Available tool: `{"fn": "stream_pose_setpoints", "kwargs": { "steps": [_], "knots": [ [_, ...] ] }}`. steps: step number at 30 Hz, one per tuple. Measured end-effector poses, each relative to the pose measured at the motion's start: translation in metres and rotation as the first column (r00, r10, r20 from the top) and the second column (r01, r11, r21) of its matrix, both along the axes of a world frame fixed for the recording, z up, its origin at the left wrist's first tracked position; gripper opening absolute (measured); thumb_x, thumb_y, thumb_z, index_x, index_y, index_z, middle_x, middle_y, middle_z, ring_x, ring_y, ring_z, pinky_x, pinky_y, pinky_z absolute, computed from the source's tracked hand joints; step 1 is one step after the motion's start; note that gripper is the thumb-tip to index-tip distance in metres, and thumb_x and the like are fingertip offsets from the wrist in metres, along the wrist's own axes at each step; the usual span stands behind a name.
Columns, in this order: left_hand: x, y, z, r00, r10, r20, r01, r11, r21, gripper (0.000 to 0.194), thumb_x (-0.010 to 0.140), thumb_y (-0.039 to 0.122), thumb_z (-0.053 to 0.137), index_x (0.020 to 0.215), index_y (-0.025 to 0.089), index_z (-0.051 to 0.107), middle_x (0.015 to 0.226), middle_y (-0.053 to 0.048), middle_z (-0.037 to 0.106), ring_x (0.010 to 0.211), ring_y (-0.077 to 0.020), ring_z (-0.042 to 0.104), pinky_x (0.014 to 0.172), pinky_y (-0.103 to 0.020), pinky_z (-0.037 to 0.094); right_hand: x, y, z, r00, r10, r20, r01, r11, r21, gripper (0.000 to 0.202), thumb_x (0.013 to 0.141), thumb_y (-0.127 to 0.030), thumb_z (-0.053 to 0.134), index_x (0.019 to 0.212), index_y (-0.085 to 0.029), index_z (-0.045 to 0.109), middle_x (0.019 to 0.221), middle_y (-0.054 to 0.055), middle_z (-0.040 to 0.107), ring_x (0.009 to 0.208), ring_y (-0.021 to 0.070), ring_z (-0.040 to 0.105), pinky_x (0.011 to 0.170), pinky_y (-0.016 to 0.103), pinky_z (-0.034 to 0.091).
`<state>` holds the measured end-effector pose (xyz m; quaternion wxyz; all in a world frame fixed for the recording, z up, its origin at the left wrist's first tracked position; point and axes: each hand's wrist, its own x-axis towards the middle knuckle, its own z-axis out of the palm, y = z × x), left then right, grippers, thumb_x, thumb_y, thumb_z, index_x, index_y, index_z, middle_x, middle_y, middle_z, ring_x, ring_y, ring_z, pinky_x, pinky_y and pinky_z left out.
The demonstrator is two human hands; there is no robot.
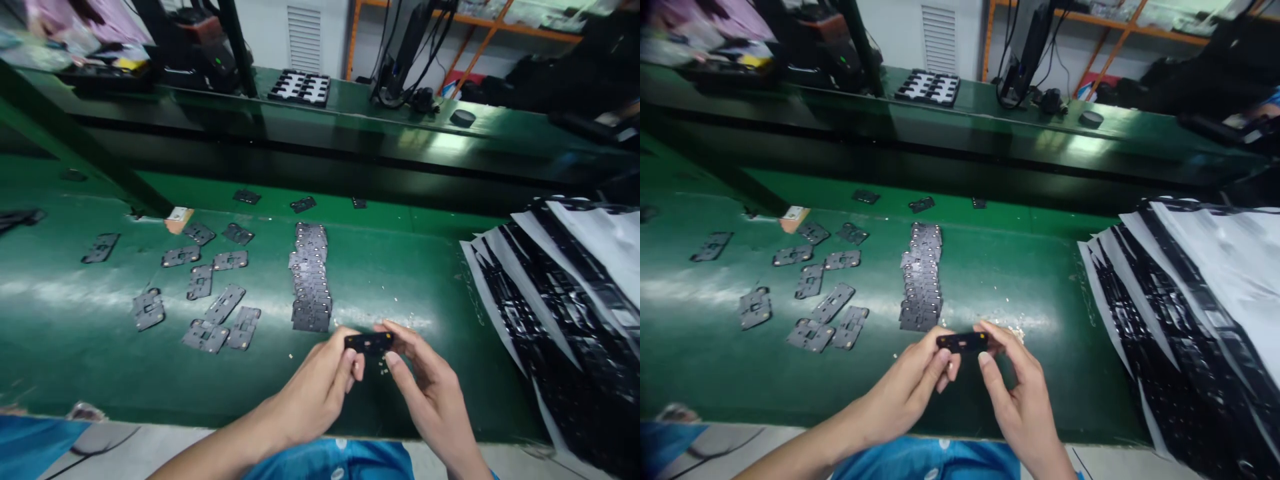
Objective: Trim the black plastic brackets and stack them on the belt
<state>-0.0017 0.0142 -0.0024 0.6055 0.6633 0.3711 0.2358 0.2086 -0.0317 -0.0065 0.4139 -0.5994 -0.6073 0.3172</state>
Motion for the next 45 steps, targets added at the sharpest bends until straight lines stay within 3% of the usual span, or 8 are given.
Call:
{"fn": "stream_pose_setpoints", "kwargs": {
  "steps": [4,9,14,17,20,26,35,45],
  "knots": [
    [-0.001,-0.001,0.003,0.994,-0.100,-0.046,0.104,0.991,0.089,0.017,0.109,0.018,0.040,0.121,0.020,0.052,0.098,-0.004,0.065,0.085,-0.0172,0.061,0.084,-0.030,0.052,0.001,0.000,-0.001,0.996,-0.070,-0.047,0.072,0.997,0.026,0.021,0.103,-0.026,0.066,0.119,-0.022,0.079,0.071,0.000,0.071,0.057,0.0134,0.069,0.057,0.021,0.061],
    [0.001,-0.001,-0.005,0.949,-0.034,-0.315,0.120,0.959,0.258,0.013,0.104,0.015,0.055,0.113,0.020,0.063,0.099,-0.006,0.071,0.097,-0.0262,0.066,0.099,-0.046,0.051,0.012,-0.003,0.004,0.988,-0.132,-0.085,0.138,0.988,0.067,0.034,0.102,-0.023,0.068,0.136,-0.022,0.072,0.067,-0.001,0.071,0.054,0.0123,0.068,0.054,0.019,0.060],
    [0.004,-0.003,-0.003,0.995,-0.025,-0.094,0.037,0.991,0.129,0.047,0.102,0.019,0.063,0.147,0.026,0.051,0.148,-0.011,0.060,0.109,-0.0216,0.068,0.101,-0.038,0.055,-0.004,-0.003,0.008,0.969,-0.166,-0.182,0.179,0.982,0.057,0.027,0.101,-0.021,0.069,0.126,-0.025,0.076,0.069,-0.001,0.073,0.057,0.0119,0.070,0.057,0.019,0.061],
    [0.005,-0.003,-0.001,0.997,0.081,-0.003,-0.081,0.996,-0.024,0.028,0.108,0.036,0.058,0.130,0.019,0.060,0.103,-0.006,0.074,0.081,-0.0171,0.068,0.078,-0.030,0.056,-0.017,-0.002,0.005,0.951,-0.162,-0.263,0.179,0.983,0.039,0.021,0.102,-0.021,0.068,0.119,-0.023,0.078,0.064,-0.003,0.068,0.051,0.0110,0.066,0.051,0.019,0.057],
    [0.008,-0.006,-0.001,0.991,0.107,0.077,-0.099,0.990,-0.098,0.035,0.114,0.044,0.042,0.096,0.018,0.058,0.069,0.002,0.061,0.059,-0.0129,0.059,0.061,-0.025,0.047,-0.022,-0.003,0.001,0.938,-0.156,-0.309,0.173,0.984,0.029,0.017,0.102,-0.021,0.068,0.115,-0.023,0.079,0.062,-0.004,0.064,0.048,0.0107,0.063,0.049,0.020,0.055],
    [0.007,-0.011,0.002,0.995,0.080,0.066,-0.076,0.995,-0.066,0.036,0.115,0.044,0.039,0.088,0.021,0.049,0.067,0.005,0.053,0.059,-0.0112,0.050,0.062,-0.025,0.039,-0.021,-0.004,-0.001,0.926,-0.136,-0.352,0.156,0.987,0.031,0.016,0.103,-0.022,0.067,0.111,-0.025,0.079,0.063,-0.005,0.062,0.044,0.0081,0.059,0.046,0.018,0.051],
    [0.001,-0.012,0.007,0.996,0.027,-0.079,-0.029,0.999,-0.020,0.036,0.114,0.044,0.035,0.094,0.021,0.054,0.078,0.001,0.056,0.072,-0.0160,0.051,0.067,-0.028,0.036,-0.024,-0.004,-0.008,0.862,-0.187,-0.471,0.178,0.982,-0.063,0.012,0.101,-0.029,0.071,0.096,-0.022,0.078,0.069,-0.003,0.060,0.041,0.0062,0.054,0.040,0.017,0.043],
    [-0.003,-0.016,0.001,0.997,0.063,0.037,-0.056,0.985,-0.165,0.036,0.114,0.041,0.032,0.090,0.021,0.051,0.076,0.002,0.051,0.061,-0.0128,0.042,0.058,-0.026,0.034,-0.030,-0.009,-0.014,0.787,-0.279,-0.550,0.175,0.956,-0.235,0.020,0.096,-0.038,0.076,0.088,-0.020,0.074,0.072,-0.002,0.058,0.041,0.0039,0.043,0.035,0.015,0.032]
  ]
}}
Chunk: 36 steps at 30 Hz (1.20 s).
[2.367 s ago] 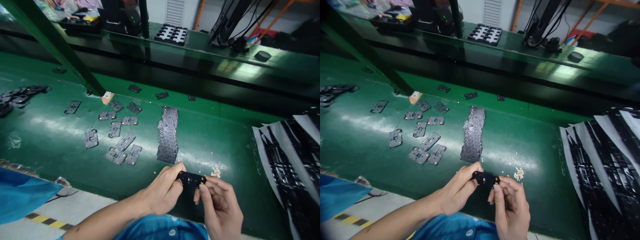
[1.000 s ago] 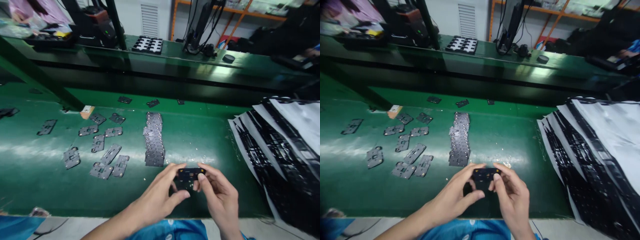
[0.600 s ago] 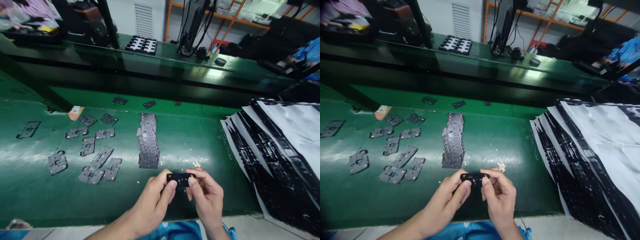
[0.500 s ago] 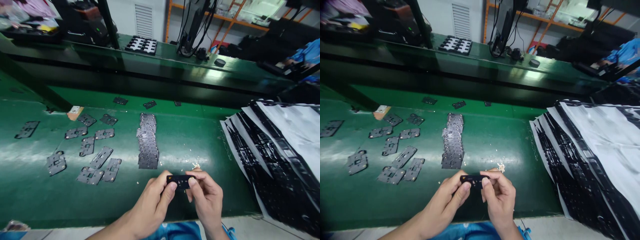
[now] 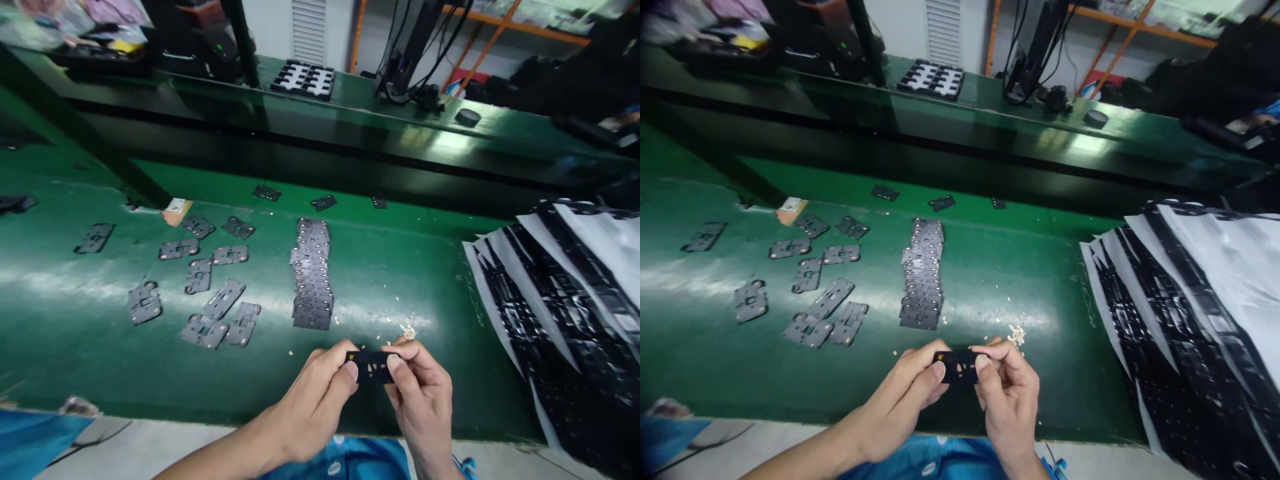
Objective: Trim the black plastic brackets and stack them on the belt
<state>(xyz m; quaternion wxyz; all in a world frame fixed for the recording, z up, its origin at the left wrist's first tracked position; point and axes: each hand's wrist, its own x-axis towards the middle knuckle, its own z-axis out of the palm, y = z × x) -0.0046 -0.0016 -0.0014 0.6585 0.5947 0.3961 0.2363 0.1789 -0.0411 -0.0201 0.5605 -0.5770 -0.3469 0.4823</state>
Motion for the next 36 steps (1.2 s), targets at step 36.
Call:
{"fn": "stream_pose_setpoints", "kwargs": {
  "steps": [36],
  "knots": [
    [0.016,-0.010,-0.018,0.846,0.504,0.173,-0.402,0.817,-0.413,0.044,0.103,0.048,0.047,0.070,0.022,0.036,0.066,0.006,0.035,0.058,-0.0089,0.029,0.051,-0.017,0.027,-0.024,-0.005,0.009,0.973,0.068,0.220,-0.067,0.998,-0.009,0.011,0.096,-0.033,0.074,0.100,-0.025,0.081,0.065,-0.001,0.059,0.045,0.0129,0.053,0.044,0.026,0.046]
  ]
}}
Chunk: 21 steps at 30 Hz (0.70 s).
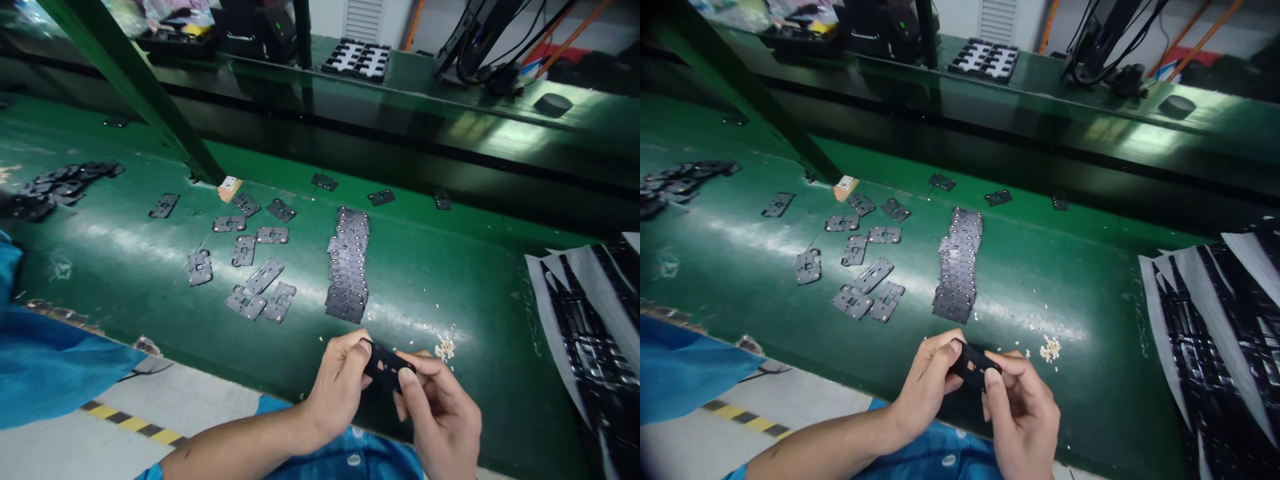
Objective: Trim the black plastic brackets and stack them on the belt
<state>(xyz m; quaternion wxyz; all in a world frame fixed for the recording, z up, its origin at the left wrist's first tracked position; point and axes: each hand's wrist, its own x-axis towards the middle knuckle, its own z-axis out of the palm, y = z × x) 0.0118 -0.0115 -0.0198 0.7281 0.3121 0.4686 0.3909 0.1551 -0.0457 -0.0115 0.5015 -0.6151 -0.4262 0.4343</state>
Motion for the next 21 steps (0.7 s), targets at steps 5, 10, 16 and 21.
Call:
{"fn": "stream_pose_setpoints", "kwargs": {
  "steps": [5,10,16,21],
  "knots": [
    [-0.015,-0.002,0.007,0.990,-0.124,-0.069,0.125,0.992,0.020,0.036,0.107,0.042,0.044,0.078,0.022,0.037,0.073,0.005,0.037,0.069,-0.0109,0.034,0.057,-0.016,0.035,0.014,0.010,-0.011,0.972,0.114,-0.207,-0.148,0.976,-0.157,0.025,0.095,-0.044,0.077,0.099,-0.019,0.079,0.058,-0.002,0.059,0.043,0.0116,0.053,0.045,0.023,0.045],
    [-0.027,-0.004,0.005,0.978,-0.139,-0.156,0.153,0.985,0.085,0.038,0.109,0.042,0.040,0.077,0.022,0.036,0.070,0.005,0.035,0.064,-0.0104,0.034,0.055,-0.018,0.033,0.011,0.017,-0.015,0.960,0.158,-0.233,-0.200,0.966,-0.167,0.026,0.096,-0.045,0.076,0.099,-0.018,0.079,0.057,-0.002,0.060,0.043,0.0114,0.054,0.046,0.023,0.045],
    [-0.037,-0.003,0.001,0.931,-0.150,-0.331,0.227,0.952,0.207,0.040,0.112,0.039,0.035,0.076,0.023,0.036,0.064,0.007,0.032,0.057,-0.0111,0.033,0.055,-0.024,0.027,0.004,0.021,-0.015,0.961,0.202,-0.191,-0.234,0.957,-0.170,0.029,0.097,-0.047,0.073,0.095,-0.019,0.077,0.059,-0.003,0.058,0.041,0.0095,0.050,0.043,0.021,0.040],
    [-0.050,0.004,0.005,0.847,-0.185,-0.498,0.350,0.900,0.261,0.032,0.110,0.034,0.042,0.083,0.020,0.054,0.075,0.002,0.053,0.069,-0.0145,0.050,0.066,-0.027,0.036,0.001,0.023,-0.024,0.965,0.211,-0.158,-0.241,0.949,-0.205,0.031,0.098,-0.048,0.071,0.091,-0.018,0.074,0.062,-0.003,0.057,0.042,0.0074,0.047,0.043,0.020,0.037]
  ]
}}
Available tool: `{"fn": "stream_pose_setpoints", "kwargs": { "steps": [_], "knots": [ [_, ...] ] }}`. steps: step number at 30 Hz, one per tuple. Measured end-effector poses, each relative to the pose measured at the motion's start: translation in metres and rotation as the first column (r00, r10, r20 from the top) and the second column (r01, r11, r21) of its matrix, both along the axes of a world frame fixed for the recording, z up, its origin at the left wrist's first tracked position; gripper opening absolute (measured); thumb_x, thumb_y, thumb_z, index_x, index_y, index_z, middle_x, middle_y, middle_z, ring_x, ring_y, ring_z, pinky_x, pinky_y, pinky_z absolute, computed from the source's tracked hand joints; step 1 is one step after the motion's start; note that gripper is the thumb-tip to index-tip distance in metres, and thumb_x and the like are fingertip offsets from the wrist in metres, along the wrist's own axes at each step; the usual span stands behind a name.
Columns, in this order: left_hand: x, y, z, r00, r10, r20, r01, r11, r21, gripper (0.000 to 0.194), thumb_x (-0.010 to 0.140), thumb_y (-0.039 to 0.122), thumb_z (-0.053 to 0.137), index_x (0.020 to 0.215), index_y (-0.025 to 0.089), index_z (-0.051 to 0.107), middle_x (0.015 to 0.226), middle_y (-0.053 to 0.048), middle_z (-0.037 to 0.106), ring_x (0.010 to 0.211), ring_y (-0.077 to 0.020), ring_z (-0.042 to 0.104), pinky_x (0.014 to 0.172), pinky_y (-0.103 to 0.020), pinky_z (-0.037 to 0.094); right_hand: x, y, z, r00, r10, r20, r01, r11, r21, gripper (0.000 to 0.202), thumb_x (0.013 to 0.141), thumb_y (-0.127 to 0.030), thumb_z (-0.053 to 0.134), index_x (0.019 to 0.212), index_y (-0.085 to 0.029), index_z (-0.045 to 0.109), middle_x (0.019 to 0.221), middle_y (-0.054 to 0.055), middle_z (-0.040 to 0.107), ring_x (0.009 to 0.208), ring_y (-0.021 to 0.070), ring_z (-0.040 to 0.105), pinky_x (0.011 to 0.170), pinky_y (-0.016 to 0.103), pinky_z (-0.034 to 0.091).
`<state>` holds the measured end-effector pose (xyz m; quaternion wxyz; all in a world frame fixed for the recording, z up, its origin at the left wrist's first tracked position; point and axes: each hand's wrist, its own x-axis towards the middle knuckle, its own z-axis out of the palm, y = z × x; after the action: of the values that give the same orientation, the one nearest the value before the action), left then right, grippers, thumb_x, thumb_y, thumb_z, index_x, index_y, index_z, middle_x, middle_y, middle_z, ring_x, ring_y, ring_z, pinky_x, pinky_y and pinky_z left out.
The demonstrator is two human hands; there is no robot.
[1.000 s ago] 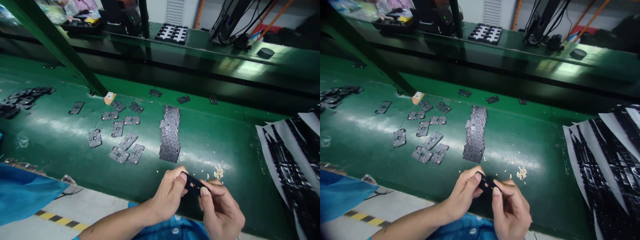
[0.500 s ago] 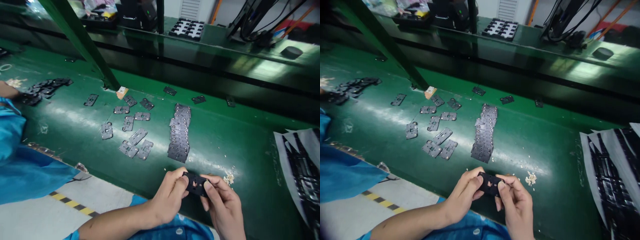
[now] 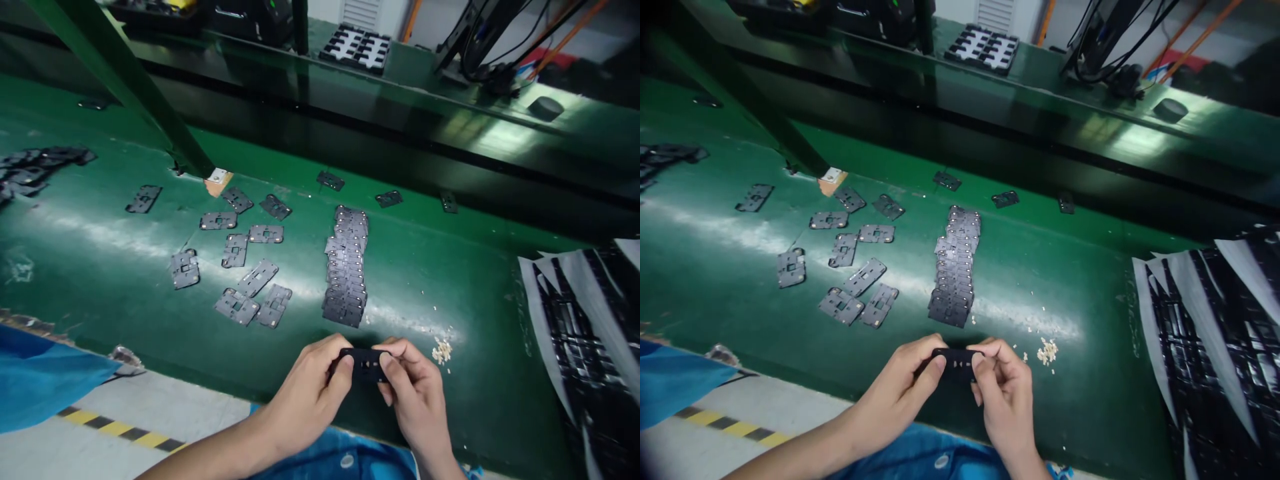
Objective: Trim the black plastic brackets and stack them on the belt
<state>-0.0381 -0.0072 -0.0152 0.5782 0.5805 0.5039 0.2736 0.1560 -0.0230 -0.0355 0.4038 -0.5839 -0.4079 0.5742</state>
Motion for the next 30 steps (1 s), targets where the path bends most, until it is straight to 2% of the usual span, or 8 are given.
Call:
{"fn": "stream_pose_setpoints", "kwargs": {
  "steps": [5,9,13,15,18,21,24,30],
  "knots": [
    [-0.021,0.015,-0.001,0.990,-0.044,-0.135,0.046,0.999,0.008,0.015,0.107,0.028,0.050,0.102,0.020,0.061,0.076,0.003,0.057,0.068,-0.0154,0.054,0.066,-0.027,0.039,0.016,0.031,0.012,0.930,0.203,0.306,-0.242,0.966,0.093,0.027,0.097,-0.046,0.070,0.105,-0.020,0.076,0.066,-0.001,0.063,0.053,0.0146,0.058,0.052,0.026,0.047],
    [-0.031,0.031,-0.004,0.954,-0.023,-0.298,0.070,0.986,0.150,0.012,0.107,0.022,0.047,0.106,0.021,0.060,0.082,0.002,0.062,0.072,-0.0169,0.060,0.070,-0.028,0.043,0.061,0.110,0.031,0.737,0.086,0.670,-0.321,0.917,0.235,0.034,0.092,-0.045,0.074,0.116,-0.022,0.073,0.079,0.003,0.071,0.060,0.0181,0.063,0.056,0.030,0.050],
    [-0.026,0.039,-0.009,0.872,0.008,-0.490,0.149,0.948,0.281,0.020,0.107,0.020,0.048,0.121,0.021,0.062,0.110,-0.007,0.066,0.073,-0.0182,0.066,0.071,-0.032,0.052,0.106,0.219,0.029,0.429,-0.130,0.894,-0.196,0.953,0.232,0.030,0.091,-0.034,0.074,0.114,-0.017,0.075,0.097,0.011,0.076,0.075,0.0211,0.071,0.078,0.036,0.056],
    [-0.024,0.038,-0.012,0.802,0.069,-0.593,0.155,0.935,0.318,0.027,0.106,0.021,0.050,0.131,0.020,0.060,0.123,-0.011,0.062,0.066,-0.0170,0.066,0.067,-0.033,0.055,0.121,0.267,0.018,0.358,-0.204,0.911,-0.130,0.955,0.265,0.040,0.094,-0.030,0.070,0.126,-0.007,0.072,0.121,0.023,0.072,0.103,0.0295,0.073,0.098,0.043,0.053],
    [-0.025,0.034,-0.016,0.745,0.154,-0.649,0.138,0.917,0.376,0.030,0.106,0.023,0.051,0.135,0.020,0.059,0.124,-0.011,0.060,0.055,-0.0140,0.063,0.058,-0.032,0.056,0.136,0.319,-0.004,0.298,-0.249,0.922,-0.051,0.960,0.276,0.060,0.094,-0.035,0.071,0.142,0.001,0.061,0.146,0.036,0.056,0.136,0.0456,0.055,0.109,0.056,0.044],
    [-0.030,0.029,-0.017,0.781,0.206,-0.590,0.107,0.886,0.451,0.025,0.107,0.023,0.049,0.128,0.020,0.062,0.118,-0.009,0.061,0.054,-0.0132,0.063,0.054,-0.030,0.055,0.146,0.344,-0.024,0.290,-0.227,0.930,-0.020,0.970,0.243,0.059,0.091,-0.037,0.076,0.140,-0.007,0.064,0.148,0.032,0.058,0.138,0.0501,0.052,0.109,0.066,0.043],
    [-0.034,0.027,-0.015,0.824,0.237,-0.514,0.068,0.860,0.506,0.021,0.108,0.023,0.049,0.122,0.020,0.064,0.112,-0.009,0.063,0.062,-0.0152,0.068,0.054,-0.027,0.055,0.154,0.351,-0.032,0.304,-0.215,0.928,-0.048,0.970,0.240,0.036,0.093,-0.030,0.074,0.125,-0.014,0.074,0.136,0.023,0.069,0.129,0.0425,0.061,0.109,0.059,0.047],
    [-0.035,0.027,-0.012,0.865,0.280,-0.416,-0.007,0.836,0.548,0.019,0.107,0.023,0.053,0.115,0.021,0.070,0.105,-0.009,0.068,0.079,-0.0197,0.072,0.069,-0.028,0.060,0.151,0.351,-0.003,0.340,-0.227,0.913,-0.107,0.955,0.277,0.030,0.102,-0.036,0.071,0.126,-0.017,0.069,0.126,0.009,0.071,0.108,0.0243,0.072,0.095,0.047,0.061]
  ]
}}
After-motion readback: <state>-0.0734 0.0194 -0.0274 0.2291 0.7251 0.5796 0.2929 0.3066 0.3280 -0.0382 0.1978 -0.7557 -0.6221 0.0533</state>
